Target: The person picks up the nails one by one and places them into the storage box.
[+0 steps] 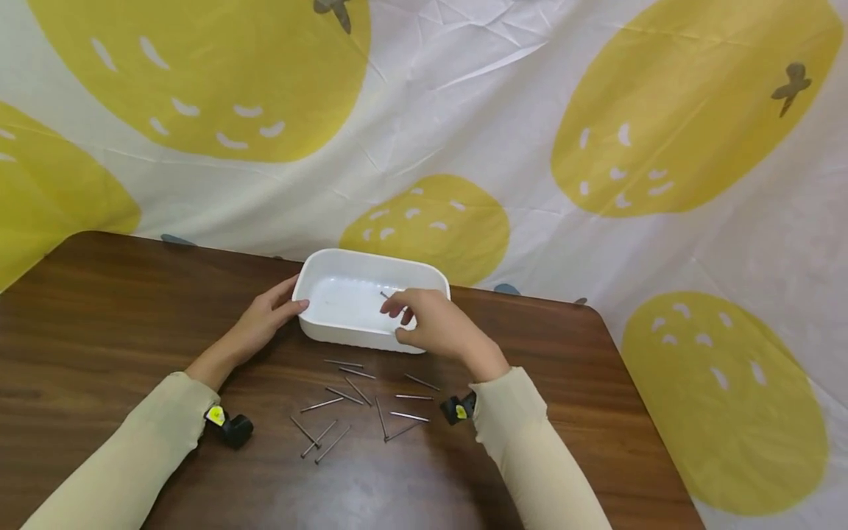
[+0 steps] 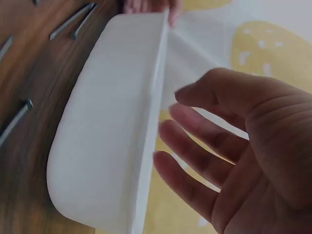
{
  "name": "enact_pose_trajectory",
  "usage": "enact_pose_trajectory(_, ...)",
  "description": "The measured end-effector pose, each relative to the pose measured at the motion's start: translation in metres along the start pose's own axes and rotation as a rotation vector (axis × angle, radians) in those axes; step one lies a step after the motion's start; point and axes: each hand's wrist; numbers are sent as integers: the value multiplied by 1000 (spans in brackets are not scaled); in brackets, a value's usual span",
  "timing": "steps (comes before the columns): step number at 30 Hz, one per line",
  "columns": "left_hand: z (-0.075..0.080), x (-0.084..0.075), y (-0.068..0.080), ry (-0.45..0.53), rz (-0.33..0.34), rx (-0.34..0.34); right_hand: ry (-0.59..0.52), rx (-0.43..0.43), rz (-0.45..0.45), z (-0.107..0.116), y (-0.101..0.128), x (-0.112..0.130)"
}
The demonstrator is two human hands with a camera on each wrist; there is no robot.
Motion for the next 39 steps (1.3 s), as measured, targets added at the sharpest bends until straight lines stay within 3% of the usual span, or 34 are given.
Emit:
enact_pose_trajectory(7, 2, 0, -2, -2, 5, 2, -10, -16, -5, -5, 29, 16)
enact_pose_trajectory(15, 6, 5, 9, -17, 10, -13, -35, 3, 38, -19, 48, 32)
enact_pose_trajectory(21, 8, 8, 16, -10, 10, -16, -80, -13, -18, -16, 53, 28)
enact_pose_trajectory(31, 10, 5, 19, -9, 0, -8, -63, 59, -137, -19, 58, 11)
enact_pose_trajectory(39, 10, 4, 21, -5, 3, -1, 8, 53, -116, -31, 56, 4)
Point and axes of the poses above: each hand's wrist, its own y-axis away from the middle knuckle, its own z-axis out of the back of the hand, x = y × z, and after that the axes turned 8 degrees about -y, right-handed
